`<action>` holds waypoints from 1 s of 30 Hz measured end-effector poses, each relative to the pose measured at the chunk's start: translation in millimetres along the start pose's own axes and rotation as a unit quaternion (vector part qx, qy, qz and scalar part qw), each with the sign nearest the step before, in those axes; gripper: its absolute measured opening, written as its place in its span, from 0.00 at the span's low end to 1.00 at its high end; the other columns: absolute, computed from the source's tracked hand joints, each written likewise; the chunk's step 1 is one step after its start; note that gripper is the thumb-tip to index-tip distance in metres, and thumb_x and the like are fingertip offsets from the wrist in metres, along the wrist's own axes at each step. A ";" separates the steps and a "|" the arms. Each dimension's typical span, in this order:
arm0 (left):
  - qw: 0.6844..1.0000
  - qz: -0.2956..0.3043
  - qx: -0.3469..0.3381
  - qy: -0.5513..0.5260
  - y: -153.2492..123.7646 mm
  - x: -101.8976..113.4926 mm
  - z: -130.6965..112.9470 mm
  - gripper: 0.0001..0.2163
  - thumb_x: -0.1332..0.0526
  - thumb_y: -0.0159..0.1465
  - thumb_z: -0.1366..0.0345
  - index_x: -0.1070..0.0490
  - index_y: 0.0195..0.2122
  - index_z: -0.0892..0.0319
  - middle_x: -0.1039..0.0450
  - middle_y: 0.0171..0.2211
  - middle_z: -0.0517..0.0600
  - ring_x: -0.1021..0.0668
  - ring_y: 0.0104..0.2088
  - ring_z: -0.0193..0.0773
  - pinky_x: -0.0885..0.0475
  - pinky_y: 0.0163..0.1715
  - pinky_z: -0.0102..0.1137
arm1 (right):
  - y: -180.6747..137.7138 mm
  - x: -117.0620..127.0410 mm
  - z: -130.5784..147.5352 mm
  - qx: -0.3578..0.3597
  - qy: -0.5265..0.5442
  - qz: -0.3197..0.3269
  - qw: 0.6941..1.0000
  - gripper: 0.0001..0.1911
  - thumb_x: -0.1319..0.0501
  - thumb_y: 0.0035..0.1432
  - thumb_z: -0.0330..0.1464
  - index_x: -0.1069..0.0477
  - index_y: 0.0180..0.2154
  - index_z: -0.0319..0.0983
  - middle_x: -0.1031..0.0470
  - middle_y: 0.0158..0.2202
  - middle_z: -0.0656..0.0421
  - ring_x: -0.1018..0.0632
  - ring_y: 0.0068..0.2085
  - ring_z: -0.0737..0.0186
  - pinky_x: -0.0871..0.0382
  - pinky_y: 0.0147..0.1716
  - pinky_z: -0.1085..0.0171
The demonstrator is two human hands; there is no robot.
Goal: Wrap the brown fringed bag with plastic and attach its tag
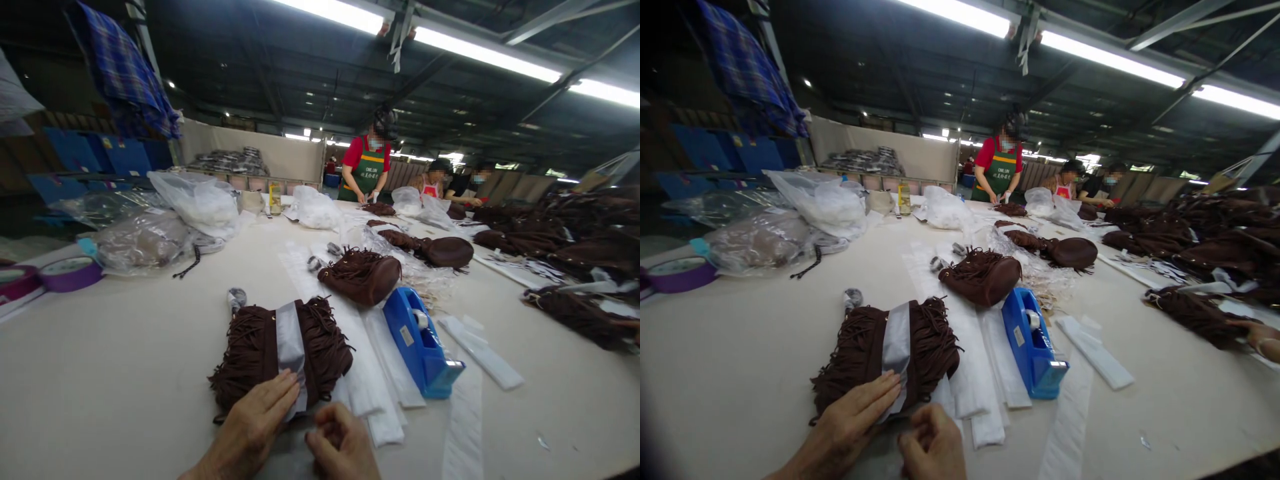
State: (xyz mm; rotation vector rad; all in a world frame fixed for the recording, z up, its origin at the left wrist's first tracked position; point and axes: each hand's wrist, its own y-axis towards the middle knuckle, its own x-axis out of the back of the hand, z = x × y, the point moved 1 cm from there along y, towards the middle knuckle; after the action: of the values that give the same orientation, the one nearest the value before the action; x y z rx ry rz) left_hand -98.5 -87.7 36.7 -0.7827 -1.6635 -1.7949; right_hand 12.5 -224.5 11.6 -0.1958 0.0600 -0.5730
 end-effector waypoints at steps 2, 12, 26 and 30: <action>1.000 -0.006 0.008 0.003 -0.3 -1.9 -0.6 0.16 0.53 0.63 0.75 0.33 0.49 0.63 0.27 0.46 0.55 0.27 0.49 0.38 0.27 0.44 0.29 | -1.5 16.5 6.7 0.176 -0.191 -0.191 0.946 0.18 0.41 0.46 0.32 0.34 0.42 0.36 0.29 0.31 0.54 0.26 0.32 0.57 0.30 0.32 0.58; 0.998 -0.006 -0.028 0.054 13.0 3.2 -2.4 0.15 0.55 0.65 0.74 0.29 0.42 0.64 0.25 0.42 0.54 0.24 0.44 0.38 0.25 0.40 0.28 | 38.3 26.8 19.3 0.456 -0.501 -0.350 0.647 0.16 0.53 0.53 0.19 0.35 0.42 0.35 0.32 0.38 0.50 0.31 0.35 0.58 0.36 0.32 0.62; 0.998 0.003 -0.012 0.060 0.7 -4.1 -9.1 0.17 0.54 0.62 0.78 0.31 0.46 0.66 0.28 0.46 0.56 0.28 0.50 0.42 0.26 0.44 0.33 | -39.8 101.7 23.6 0.390 -0.455 -0.121 0.791 0.18 0.43 0.56 0.31 0.38 0.49 0.39 0.32 0.46 0.51 0.28 0.47 0.56 0.31 0.43 0.62; 0.998 0.009 -0.005 0.061 -1.1 -5.1 -11.2 0.17 0.53 0.60 0.79 0.32 0.47 0.67 0.29 0.47 0.57 0.30 0.52 0.42 0.27 0.45 0.34 | -51.9 104.3 7.5 0.422 -0.473 -0.174 0.753 0.14 0.43 0.57 0.30 0.34 0.46 0.42 0.28 0.39 0.54 0.26 0.40 0.58 0.31 0.38 0.63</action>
State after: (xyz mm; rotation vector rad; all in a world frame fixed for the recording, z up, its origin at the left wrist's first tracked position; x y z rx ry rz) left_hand -96.3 -98.7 31.5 -0.6764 -1.5640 -1.8029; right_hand 73.2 -322.6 29.1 0.4220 -1.2469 -0.7622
